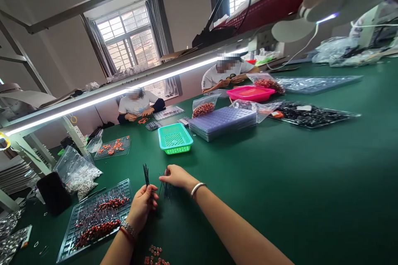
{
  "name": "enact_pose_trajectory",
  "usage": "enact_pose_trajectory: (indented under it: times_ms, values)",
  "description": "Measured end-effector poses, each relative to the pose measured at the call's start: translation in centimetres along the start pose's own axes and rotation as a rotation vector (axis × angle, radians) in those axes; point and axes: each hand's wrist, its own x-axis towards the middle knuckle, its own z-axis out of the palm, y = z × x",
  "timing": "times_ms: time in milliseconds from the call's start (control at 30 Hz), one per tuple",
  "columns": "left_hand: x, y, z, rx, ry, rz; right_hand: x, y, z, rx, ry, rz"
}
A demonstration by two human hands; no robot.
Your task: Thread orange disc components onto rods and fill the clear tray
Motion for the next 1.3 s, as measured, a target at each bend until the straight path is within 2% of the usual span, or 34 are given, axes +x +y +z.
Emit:
enact_pose_trajectory:
  times_ms: [67, 133, 300, 500, 733, 933, 1000, 1167, 1233, 1300]
  values:
    - [0.0, 0.1, 0.0, 0.015, -0.014, 0.004, 0.0, -0.3, 0.2, -0.005, 0.076, -0.035]
    - [0.0, 0.1, 0.0, 0.028, -0.022, 0.010, -0.1, -0.9, 1.0, 0.021, 0.093, -0.090]
    - [-0.3, 0.3, 0.1, 0.042, -0.025, 0.027, -0.7, -2.0, 3.2, 0.121, -0.037, -0.212]
    - [-0.3, 0.2, 0.3, 0.003, 0.020, 0.060, -0.9, -1.7, 3.5, 0.175, -0.073, -0.270]
    - [-0.1, 0.2, 0.2, -0.046, 0.057, 0.028, -0.2, -1.3, 2.7, 0.114, -0.031, -0.228]
    - [-0.1, 0.2, 0.2, -0.065, 0.062, 0.005, 0.1, -0.4, 0.6, -0.012, 0.111, -0.159]
    - [-0.1, 0.3, 0.3, -0.062, 0.050, 0.008, 0.0, -0.6, 1.1, -0.024, 0.123, -0.173]
    - [-0.3, 0.5, 0.5, -0.048, 0.010, 0.017, -0.5, -1.5, 3.7, -0.035, 0.009, -0.221]
    - [-0.4, 0.6, 0.6, -0.050, 0.011, 0.017, -0.5, -1.5, 3.9, -0.054, 0.008, -0.218]
    - [-0.5, 0.6, 0.5, -0.052, 0.023, 0.016, -0.4, -1.1, 3.3, -0.075, 0.021, -0.203]
